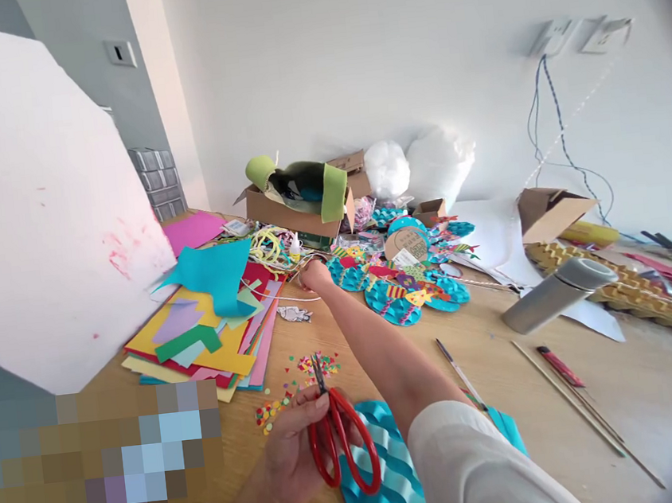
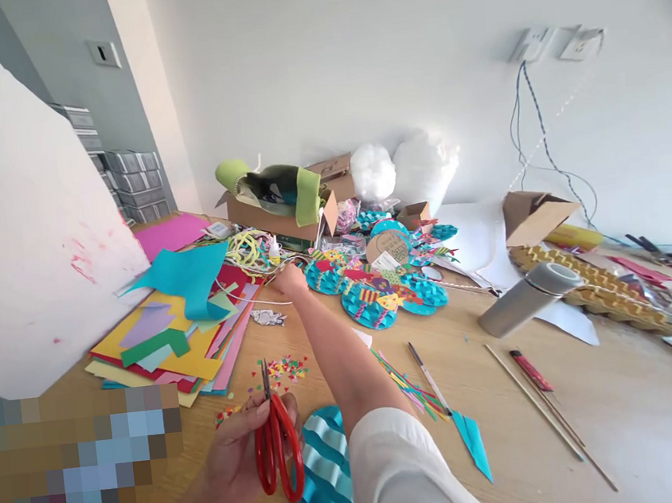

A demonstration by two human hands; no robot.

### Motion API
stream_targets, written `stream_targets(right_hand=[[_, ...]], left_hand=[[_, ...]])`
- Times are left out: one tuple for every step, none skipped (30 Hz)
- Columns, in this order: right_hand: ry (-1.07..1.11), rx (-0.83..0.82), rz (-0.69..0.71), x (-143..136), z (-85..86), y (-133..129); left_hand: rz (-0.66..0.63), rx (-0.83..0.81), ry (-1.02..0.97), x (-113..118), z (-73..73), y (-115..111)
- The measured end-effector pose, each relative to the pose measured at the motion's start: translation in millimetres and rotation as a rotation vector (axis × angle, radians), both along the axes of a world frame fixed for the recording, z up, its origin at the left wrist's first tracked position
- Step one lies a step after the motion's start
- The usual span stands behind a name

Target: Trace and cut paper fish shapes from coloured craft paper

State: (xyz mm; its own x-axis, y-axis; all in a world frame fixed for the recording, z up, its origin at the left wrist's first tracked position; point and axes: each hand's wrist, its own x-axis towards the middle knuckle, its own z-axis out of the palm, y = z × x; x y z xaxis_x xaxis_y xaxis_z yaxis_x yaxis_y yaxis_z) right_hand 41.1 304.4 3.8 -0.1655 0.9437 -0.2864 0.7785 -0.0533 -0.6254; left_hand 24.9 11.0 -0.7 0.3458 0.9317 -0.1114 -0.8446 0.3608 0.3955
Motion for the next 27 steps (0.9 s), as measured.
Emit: stream_targets(right_hand=[[-0.062, 0.044, 0.016, 2.5, -1.6, -2.4], [-0.121, 0.086, 0.039, 4.7, -3.0, -5.3], [-0.175, 0.12, 0.067, 6.3, -3.8, -8.6], [-0.224, 0.149, 0.1, 7.3, -4.2, -11.9], [-0.268, 0.173, 0.135, 7.7, -4.1, -15.0], [-0.308, 0.193, 0.167, 7.6, -3.6, -17.9], [-0.345, 0.21, 0.196, 7.2, -2.7, -20.4], [-0.379, 0.224, 0.221, 6.6, -1.7, -22.4], [-0.411, 0.235, 0.242, 6.1, -0.5, -24.1], [-0.44, 0.244, 0.259, 5.8, 0.5, -25.4], [-0.466, 0.25, 0.274, 5.8, 1.3, -26.3], [-0.489, 0.256, 0.285, 6.1, 1.8, -27.0], [-0.509, 0.261, 0.294, 6.9, 2.1, -27.4], [-0.526, 0.266, 0.3, 7.8, 2.2, -27.6], [-0.54, 0.271, 0.305, 9.0, 2.2, -27.7], [-0.551, 0.275, 0.309, 10.1, 2.0, -27.8], [-0.56, 0.279, 0.311, 11.2, 1.8, -27.8], [-0.566, 0.283, 0.314, 11.9, 1.7, -27.7], [-0.571, 0.288, 0.316, 12.4, 1.5, -27.6], [-0.573, 0.292, 0.319, 12.4, 1.4, -27.5], [-0.573, 0.298, 0.323, 12.1, 1.4, -27.3], [-0.571, 0.303, 0.327, 11.3, 1.4, -27.0], [-0.566, 0.309, 0.332, 10.3, 1.4, -26.6], [-0.56, 0.313, 0.337, 9.1, 1.5, -26.2], [-0.552, 0.316, 0.34, 7.9, 1.9, -25.8], [-0.543, 0.318, 0.34, 6.7, 2.5, -25.7], [-0.534, 0.318, 0.339, 5.7, 3.5, -25.9]], left_hand=[[-0.002, -0.005, -0.005, 0.5, 0.0, 0.1], [-0.006, -0.009, -0.007, 1.0, 0.1, 0.1], [-0.007, -0.011, -0.006, 1.5, 0.3, 0.0], [-0.005, -0.012, -0.004, 2.0, 0.6, -0.2], [0.0, -0.014, -0.004, 2.2, 1.1, -0.3], [0.002, -0.017, -0.002, 2.3, 1.7, -0.5], [0.006, -0.022, -0.002, 2.3, 2.6, -0.6], [0.01, -0.029, -0.002, 2.1, 3.5, -0.8], [0.01, -0.035, 0.0, 1.8, 4.5, -0.9], [0.006, -0.038, 0.004, 1.6, 5.4, -1.1], [0.0, -0.036, 0.009, 1.5, 6.3, -1.3], [-0.005, -0.032, 0.014, 1.4, 7.0, -1.4], [-0.012, -0.027, 0.017, 1.5, 7.6, -1.5], [-0.021, -0.02, 0.018, 1.6, 8.0, -1.6], [-0.024, -0.017, 0.018, 1.6, 8.2, -1.6], [-0.024, -0.019, 0.019, 1.6, 8.4, -1.5], [-0.024, -0.022, 0.022, 1.6, 8.4, -1.3], [-0.021, -0.026, 0.024, 1.6, 8.3, -1.1], [-0.018, -0.028, 0.026, 1.5, 8.1, -0.9], [-0.013, -0.026, 0.024, 1.6, 7.8, -0.8], [-0.009, -0.021, 0.019, 1.8, 7.5, -0.8], [-0.004, -0.014, 0.014, 2.0, 7.1, -0.8], [-0.001, -0.008, 0.01, 2.4, 6.6, -1.0], [-0.002, -0.003, 0.008, 2.8, 6.2, -1.2], [-0.005, 0.0, 0.008, 3.1, 5.8, -1.4], [-0.008, 0.001, 0.011, 3.2, 5.7, -1.6], [-0.009, -0.001, 0.016, 3.2, 5.8, -1.7]])
